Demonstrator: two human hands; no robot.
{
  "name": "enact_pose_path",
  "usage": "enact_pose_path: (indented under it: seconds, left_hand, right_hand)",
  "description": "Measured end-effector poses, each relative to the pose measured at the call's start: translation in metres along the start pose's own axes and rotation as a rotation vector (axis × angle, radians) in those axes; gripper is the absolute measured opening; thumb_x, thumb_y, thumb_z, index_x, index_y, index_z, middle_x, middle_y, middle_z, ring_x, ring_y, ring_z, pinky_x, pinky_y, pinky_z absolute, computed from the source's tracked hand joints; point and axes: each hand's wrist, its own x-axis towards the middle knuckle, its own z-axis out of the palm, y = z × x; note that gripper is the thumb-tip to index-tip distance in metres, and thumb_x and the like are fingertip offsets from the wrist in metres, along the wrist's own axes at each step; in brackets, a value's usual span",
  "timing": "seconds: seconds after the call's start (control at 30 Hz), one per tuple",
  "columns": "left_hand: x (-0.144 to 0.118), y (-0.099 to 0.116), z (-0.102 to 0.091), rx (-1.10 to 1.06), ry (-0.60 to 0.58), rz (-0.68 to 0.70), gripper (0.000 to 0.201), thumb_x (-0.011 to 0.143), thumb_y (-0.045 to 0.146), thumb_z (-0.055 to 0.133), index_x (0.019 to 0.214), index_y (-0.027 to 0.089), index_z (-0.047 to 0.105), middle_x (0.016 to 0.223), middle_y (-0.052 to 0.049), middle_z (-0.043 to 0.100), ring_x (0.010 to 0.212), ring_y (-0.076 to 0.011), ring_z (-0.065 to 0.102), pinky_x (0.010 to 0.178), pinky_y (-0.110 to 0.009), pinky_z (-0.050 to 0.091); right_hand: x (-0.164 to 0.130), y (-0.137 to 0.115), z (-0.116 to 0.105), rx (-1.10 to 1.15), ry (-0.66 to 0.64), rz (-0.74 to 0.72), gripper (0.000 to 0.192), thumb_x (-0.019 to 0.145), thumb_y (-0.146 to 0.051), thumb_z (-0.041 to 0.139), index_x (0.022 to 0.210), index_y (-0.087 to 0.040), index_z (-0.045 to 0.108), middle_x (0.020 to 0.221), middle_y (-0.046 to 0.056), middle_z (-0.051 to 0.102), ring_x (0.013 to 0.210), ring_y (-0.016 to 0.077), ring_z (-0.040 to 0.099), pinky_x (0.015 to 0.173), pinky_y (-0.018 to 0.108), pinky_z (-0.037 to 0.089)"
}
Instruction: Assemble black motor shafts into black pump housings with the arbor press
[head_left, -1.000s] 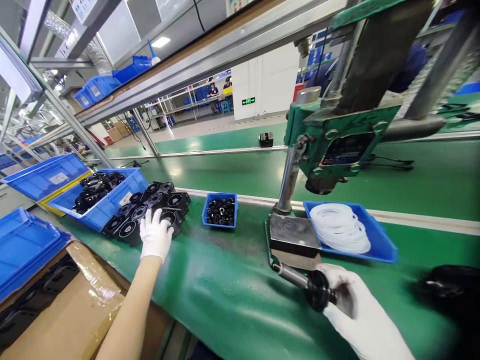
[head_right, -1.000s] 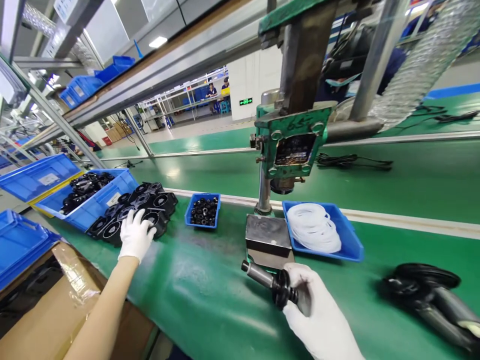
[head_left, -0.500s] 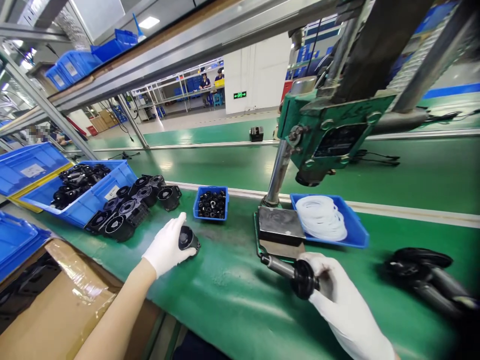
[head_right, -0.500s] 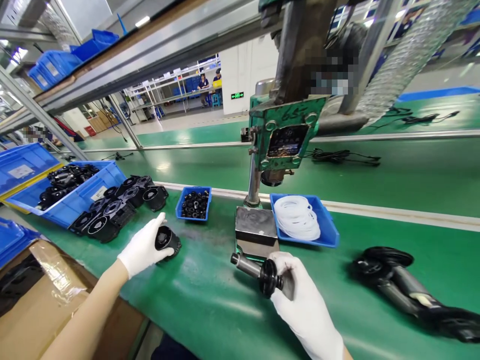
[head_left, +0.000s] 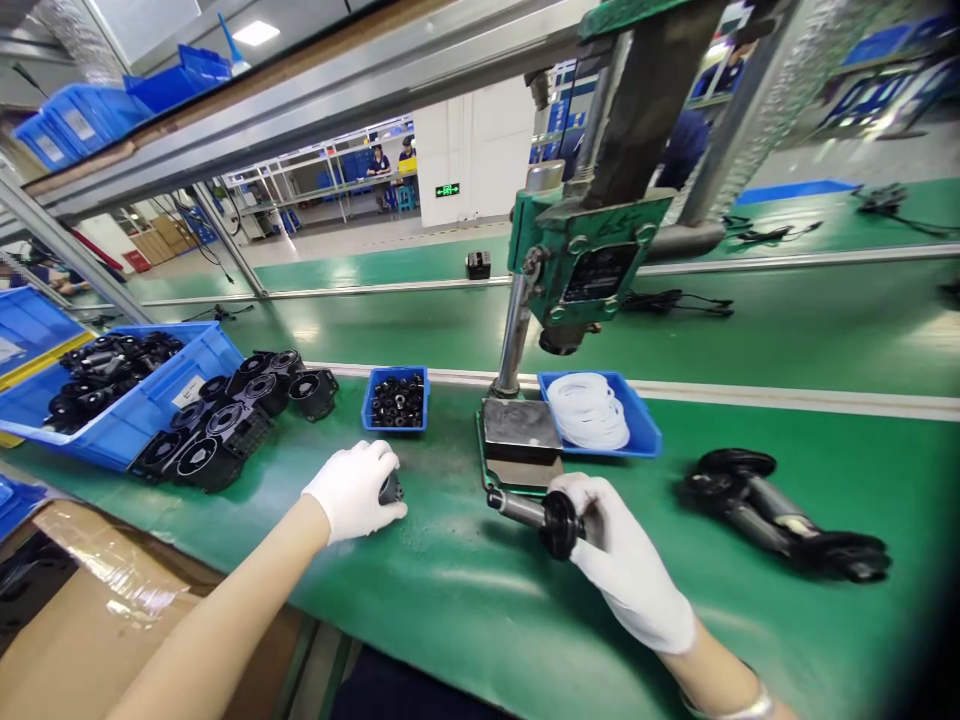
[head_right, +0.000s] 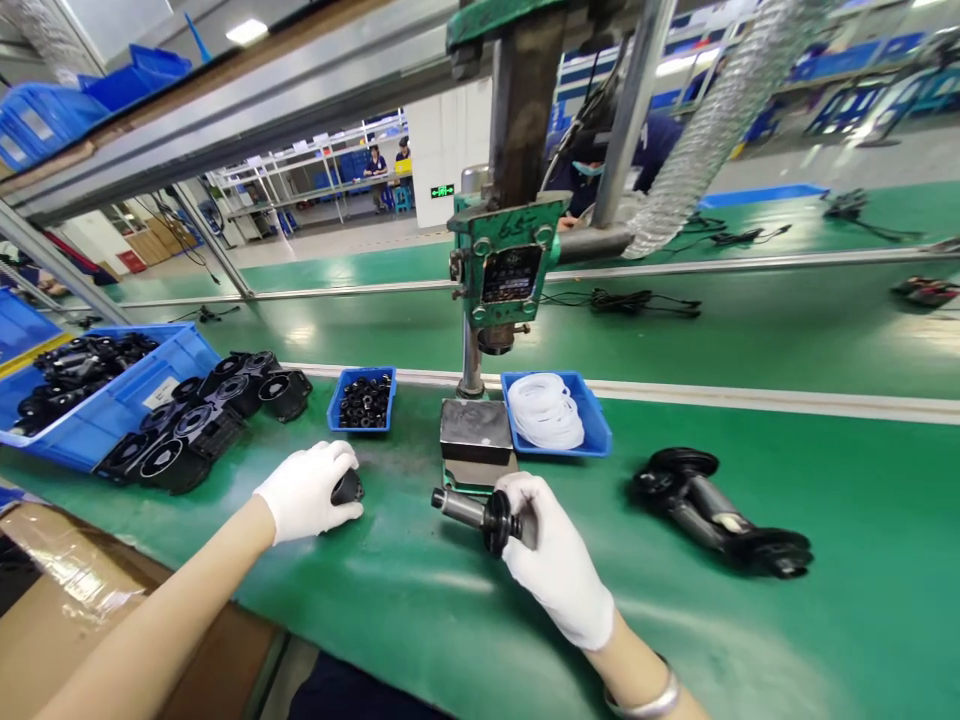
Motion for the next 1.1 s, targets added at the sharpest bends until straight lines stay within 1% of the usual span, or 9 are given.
enact_pose_path:
  seconds: [0.13,0.23,0.3,0.4,0.47,0.53,0.7,0.97,1.1]
  left_hand:
    - [-0.002,0.008,0.004,-0.085,0.025,-0.001,0.026,0.079,0.042,0.065,0.095,0.021,0.064,0.096,-0.009,0.064,0.089,-0.0311,0.062,0.075,-0.042,0.051]
    - [-0.014,0.011,0.009,-0.223,0.104,-0.024,0.025,0.084,0.042,0.061,0.098,0.021,0.062,0.099,-0.008,0.065,0.093,-0.0281,0.063,0.081,-0.040,0.051]
    - [-0.024,0.015,0.016,-0.599,0.265,-0.069,0.026,0.087,0.042,0.058,0.102,0.021,0.060,0.106,-0.007,0.065,0.098,-0.0252,0.063,0.088,-0.038,0.050]
    - [-0.036,0.030,0.034,-1.431,0.570,-0.139,0.029,0.090,0.045,0.053,0.103,0.021,0.060,0.108,-0.007,0.066,0.100,-0.0246,0.065,0.091,-0.037,0.050]
    - [-0.038,0.046,0.046,-1.740,0.666,-0.150,0.033,0.092,0.049,0.048,0.102,0.020,0.061,0.106,-0.007,0.066,0.097,-0.0248,0.066,0.090,-0.039,0.051]
    - [-0.036,0.062,0.053,-1.875,0.680,-0.133,0.034,0.091,0.050,0.048,0.101,0.020,0.061,0.105,-0.007,0.065,0.096,-0.0246,0.066,0.090,-0.040,0.052]
    - [-0.029,0.080,0.051,-1.917,0.636,0.035,0.030,0.090,0.045,0.054,0.103,0.019,0.061,0.107,-0.008,0.063,0.101,-0.0279,0.065,0.092,-0.045,0.051]
    - [-0.033,0.086,0.038,-1.421,0.598,0.266,0.032,0.089,0.045,0.059,0.107,0.019,0.059,0.110,-0.012,0.062,0.104,-0.0317,0.062,0.089,-0.049,0.050]
    - [-0.032,0.097,0.038,-1.326,0.549,0.364,0.031,0.089,0.043,0.060,0.109,0.020,0.059,0.112,-0.012,0.062,0.106,-0.0313,0.061,0.089,-0.049,0.050]
  right_hand:
    - [0.002,-0.005,0.002,-0.011,0.012,0.047,0.026,0.073,-0.026,0.068,0.081,-0.024,0.043,0.084,0.000,0.049,0.074,0.0176,0.048,0.067,0.029,0.043]
    - [0.002,-0.024,-0.003,-0.011,0.035,0.028,0.026,0.072,-0.025,0.067,0.080,-0.023,0.042,0.082,0.000,0.047,0.073,0.0173,0.046,0.065,0.029,0.041]
    - [-0.001,-0.041,-0.005,0.006,0.053,0.004,0.027,0.073,-0.023,0.066,0.081,-0.024,0.041,0.083,0.000,0.047,0.074,0.0172,0.046,0.066,0.028,0.040]
    - [-0.012,-0.060,0.002,0.053,0.041,-0.009,0.026,0.074,-0.019,0.063,0.081,-0.025,0.039,0.085,-0.001,0.045,0.076,0.0170,0.044,0.066,0.027,0.039]
    - [-0.022,-0.064,0.015,0.097,0.009,0.029,0.026,0.072,-0.015,0.059,0.081,-0.025,0.037,0.084,-0.001,0.043,0.074,0.0163,0.040,0.065,0.027,0.038]
    - [-0.030,-0.063,0.030,0.143,-0.015,0.087,0.027,0.069,-0.013,0.057,0.080,-0.025,0.035,0.083,-0.002,0.041,0.072,0.0159,0.038,0.065,0.027,0.037]
    - [-0.042,-0.059,0.050,0.177,0.006,0.125,0.027,0.067,-0.012,0.053,0.079,-0.025,0.032,0.084,-0.001,0.038,0.075,0.0167,0.037,0.066,0.028,0.036]
    - [-0.044,-0.072,0.039,-0.168,0.004,0.016,0.036,0.055,-0.002,0.044,0.080,-0.024,0.031,0.085,0.000,0.039,0.075,0.0171,0.039,0.066,0.030,0.034]
    - [-0.044,-0.079,0.046,-0.283,-0.025,-0.055,0.041,0.050,-0.001,0.045,0.081,-0.024,0.031,0.085,0.000,0.039,0.074,0.0165,0.041,0.065,0.029,0.033]
